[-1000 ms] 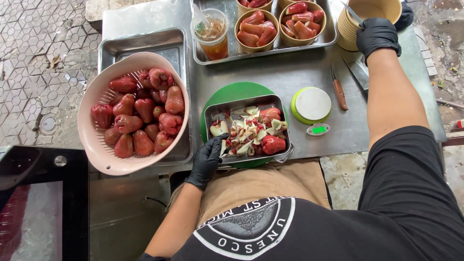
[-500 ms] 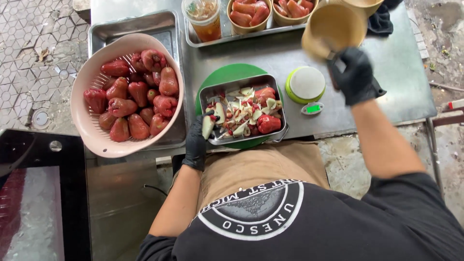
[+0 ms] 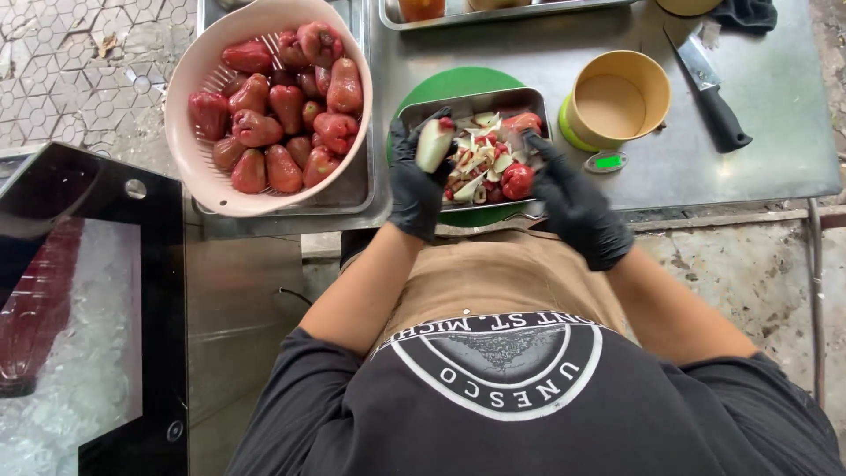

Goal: The person is slicing fruit and placing it into containers for takeout.

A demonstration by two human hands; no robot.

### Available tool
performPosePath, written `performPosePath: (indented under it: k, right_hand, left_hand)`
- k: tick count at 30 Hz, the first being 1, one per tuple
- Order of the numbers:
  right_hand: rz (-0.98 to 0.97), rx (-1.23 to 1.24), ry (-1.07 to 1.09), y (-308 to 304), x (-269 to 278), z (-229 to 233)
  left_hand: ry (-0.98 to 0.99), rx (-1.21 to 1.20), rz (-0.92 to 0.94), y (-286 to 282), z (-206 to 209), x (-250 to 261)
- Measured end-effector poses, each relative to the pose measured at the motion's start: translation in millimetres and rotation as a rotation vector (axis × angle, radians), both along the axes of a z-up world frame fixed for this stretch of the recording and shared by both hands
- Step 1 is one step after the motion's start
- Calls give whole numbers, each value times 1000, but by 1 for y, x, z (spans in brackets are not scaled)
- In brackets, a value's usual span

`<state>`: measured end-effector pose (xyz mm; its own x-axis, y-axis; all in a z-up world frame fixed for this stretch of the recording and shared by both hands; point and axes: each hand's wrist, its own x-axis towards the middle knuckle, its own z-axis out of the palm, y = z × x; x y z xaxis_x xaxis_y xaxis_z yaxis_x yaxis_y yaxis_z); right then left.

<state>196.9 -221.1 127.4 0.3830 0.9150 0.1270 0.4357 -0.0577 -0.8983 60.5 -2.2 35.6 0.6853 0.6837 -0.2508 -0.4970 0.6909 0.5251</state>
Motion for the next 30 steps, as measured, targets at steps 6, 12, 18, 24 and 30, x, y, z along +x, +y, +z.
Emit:
performPosePath:
  k: [6,12,18,24,30]
  right_hand:
    - [77,268,-421,29,-51,11]
    - [72,143,-317,35,-58,3]
    - [-9,33,-391,45,-49,-1]
    - [16,232,-309,57,-37,-13]
    - [10,165,197,63,-28,-37]
  left_hand:
    - [-96,156,132,-30,-4,12]
    - [-81,214,123,-47,13,5]
    - [-105,39,127,-46,-11,14]
    - [-88,157,100,-51,-47,19]
    - [-105,78,14,-48,-28,7]
